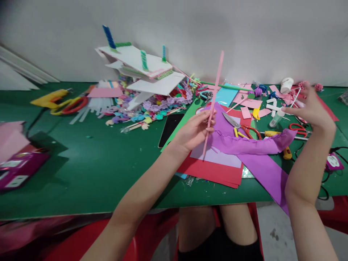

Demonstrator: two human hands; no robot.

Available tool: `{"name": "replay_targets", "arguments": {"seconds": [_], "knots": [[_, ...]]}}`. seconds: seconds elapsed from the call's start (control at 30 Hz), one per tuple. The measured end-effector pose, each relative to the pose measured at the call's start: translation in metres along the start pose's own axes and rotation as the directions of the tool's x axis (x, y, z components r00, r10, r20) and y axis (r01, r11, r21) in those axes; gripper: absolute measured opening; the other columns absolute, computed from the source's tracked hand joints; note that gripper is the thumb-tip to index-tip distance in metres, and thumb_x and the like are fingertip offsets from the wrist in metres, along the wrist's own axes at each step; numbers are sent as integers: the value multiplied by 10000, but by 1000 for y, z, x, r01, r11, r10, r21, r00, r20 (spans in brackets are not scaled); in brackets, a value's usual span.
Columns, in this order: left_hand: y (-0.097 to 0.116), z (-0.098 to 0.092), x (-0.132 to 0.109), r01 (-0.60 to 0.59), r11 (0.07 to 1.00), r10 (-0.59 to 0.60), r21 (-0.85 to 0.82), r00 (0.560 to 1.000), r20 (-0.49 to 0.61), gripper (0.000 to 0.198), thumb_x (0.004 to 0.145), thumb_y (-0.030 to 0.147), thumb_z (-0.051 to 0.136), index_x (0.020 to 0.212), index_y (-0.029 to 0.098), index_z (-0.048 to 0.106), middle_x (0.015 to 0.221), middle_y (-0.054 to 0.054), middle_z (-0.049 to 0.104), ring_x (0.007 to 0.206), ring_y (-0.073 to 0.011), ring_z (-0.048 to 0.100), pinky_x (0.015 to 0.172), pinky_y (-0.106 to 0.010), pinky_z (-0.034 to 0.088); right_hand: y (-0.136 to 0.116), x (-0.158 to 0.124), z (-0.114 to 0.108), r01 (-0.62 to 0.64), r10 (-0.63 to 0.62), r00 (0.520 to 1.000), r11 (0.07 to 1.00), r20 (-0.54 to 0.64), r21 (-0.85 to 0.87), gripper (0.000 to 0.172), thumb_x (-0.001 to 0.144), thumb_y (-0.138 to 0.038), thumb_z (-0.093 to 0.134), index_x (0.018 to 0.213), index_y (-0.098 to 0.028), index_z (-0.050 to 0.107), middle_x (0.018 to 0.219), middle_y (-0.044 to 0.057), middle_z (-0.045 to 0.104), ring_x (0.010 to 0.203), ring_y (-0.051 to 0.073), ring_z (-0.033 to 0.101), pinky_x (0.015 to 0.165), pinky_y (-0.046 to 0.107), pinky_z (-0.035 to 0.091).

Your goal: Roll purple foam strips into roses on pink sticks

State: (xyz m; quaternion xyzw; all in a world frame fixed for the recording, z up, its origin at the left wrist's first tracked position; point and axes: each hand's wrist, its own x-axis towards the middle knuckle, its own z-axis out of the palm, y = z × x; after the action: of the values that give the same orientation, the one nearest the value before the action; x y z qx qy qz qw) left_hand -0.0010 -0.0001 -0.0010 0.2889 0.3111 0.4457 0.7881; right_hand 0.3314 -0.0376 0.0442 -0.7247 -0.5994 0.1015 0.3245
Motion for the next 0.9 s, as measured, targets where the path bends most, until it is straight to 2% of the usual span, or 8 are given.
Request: {"name": "replay_targets", "arguments": {"seconds": [0.1,0.17,0.33,0.43,0.53,0.63,0.8,0.9], "knots": [[-2,4,-3,-202,979,202,-28,979,16,120,861,157,621,779,176,706,750,17,645,604,-33,569,537,-154,446,-43,-26,-18,259,-246,966,909,-82,328,858,684,-437,794,1396,-308,333,1485,172,359,1259,240,533,966,412,482],[-4,5,-4,-331,943,332,-17,943,22,79,858,195,644,807,207,704,809,24,664,702,-53,621,653,-176,494,-76,-45,-8,315,-363,931,854,42,415,625,788,-438,700,1328,-321,408,1359,126,506,1216,243,562,916,429,510],[-6,-1,-4,-567,823,568,41,823,-27,101,806,317,726,874,252,691,957,8,698,1047,-164,655,911,-286,503,-131,-65,74,348,-422,794,905,436,244,532,833,-544,594,1207,-180,491,1239,154,610,1115,306,606,912,517,495],[-6,-4,-2,-599,801,599,23,800,-38,109,781,311,749,859,254,699,929,10,709,1026,-165,667,922,-287,511,-136,-60,116,350,-461,820,873,339,340,485,862,-505,563,1188,-158,470,1143,150,637,1037,271,618,832,445,499],[-7,-3,1,-552,834,552,12,833,-43,95,780,308,747,837,244,706,860,14,715,924,-146,692,864,-276,537,-135,-59,135,368,-531,811,790,247,490,254,940,-383,435,1091,-184,481,930,61,635,784,165,598,699,333,462],[-8,-1,3,-545,838,546,38,835,-67,149,742,313,778,842,226,711,823,18,715,823,-123,694,782,-251,546,-136,-61,141,392,-514,848,771,127,502,149,959,-302,371,959,-202,481,793,10,568,682,135,521,644,296,397],[-3,-2,3,-636,739,671,220,722,-168,242,651,335,838,808,201,710,836,7,726,789,-111,682,781,-249,543,-138,-65,142,393,-489,868,786,90,477,83,943,-259,410,906,-214,470,705,-25,489,617,124,449,611,281,344],[-1,-3,3,-649,723,685,235,718,-123,239,641,351,838,779,202,712,809,4,724,780,-117,678,778,-260,545,-138,-65,143,374,-474,876,785,90,494,80,936,-260,428,898,-212,480,688,-35,451,597,116,411,600,279,326]]}}
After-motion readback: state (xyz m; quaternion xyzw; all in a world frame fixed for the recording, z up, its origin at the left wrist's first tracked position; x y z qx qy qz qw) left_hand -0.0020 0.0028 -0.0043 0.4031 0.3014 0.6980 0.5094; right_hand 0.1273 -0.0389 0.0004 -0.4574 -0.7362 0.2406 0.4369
